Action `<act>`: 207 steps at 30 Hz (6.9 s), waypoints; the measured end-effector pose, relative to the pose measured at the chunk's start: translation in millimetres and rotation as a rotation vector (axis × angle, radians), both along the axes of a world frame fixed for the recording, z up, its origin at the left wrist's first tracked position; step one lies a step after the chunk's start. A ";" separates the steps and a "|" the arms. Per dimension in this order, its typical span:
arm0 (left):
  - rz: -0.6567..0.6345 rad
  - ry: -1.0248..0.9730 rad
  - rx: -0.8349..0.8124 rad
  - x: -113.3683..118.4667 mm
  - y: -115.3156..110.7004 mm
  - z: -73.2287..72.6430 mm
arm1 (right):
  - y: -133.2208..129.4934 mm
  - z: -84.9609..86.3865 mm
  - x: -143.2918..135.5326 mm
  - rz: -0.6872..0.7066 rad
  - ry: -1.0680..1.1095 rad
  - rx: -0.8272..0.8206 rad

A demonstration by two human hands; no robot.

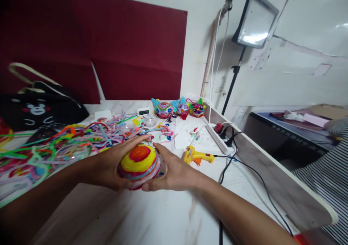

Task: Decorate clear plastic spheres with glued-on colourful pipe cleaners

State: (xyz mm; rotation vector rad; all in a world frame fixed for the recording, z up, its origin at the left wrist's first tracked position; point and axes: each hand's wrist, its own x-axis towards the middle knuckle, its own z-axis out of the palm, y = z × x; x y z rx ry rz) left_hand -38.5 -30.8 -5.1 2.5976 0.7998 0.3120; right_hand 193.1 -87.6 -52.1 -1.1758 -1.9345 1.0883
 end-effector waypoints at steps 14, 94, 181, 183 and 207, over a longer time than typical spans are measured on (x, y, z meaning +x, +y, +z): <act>-0.036 0.005 0.024 -0.5 -1.9 -12.6 | 2.7 -12.6 -20.1 -0.079 0.050 0.231; 0.034 -0.803 -0.676 -20.4 3.8 -121.0 | 6.1 -27.2 -18.5 -0.089 0.069 0.111; 0.031 -1.003 -0.428 -14.7 -29.6 -99.2 | -6.9 -31.5 -19.4 -0.044 0.032 0.640; 0.036 -1.009 -0.431 -15.4 -28.4 -100.0 | -6.6 -30.7 -19.5 -0.046 0.038 0.651; 0.015 -0.980 -0.410 -13.1 -33.9 -95.6 | -6.5 -26.5 -18.7 0.005 -0.003 0.713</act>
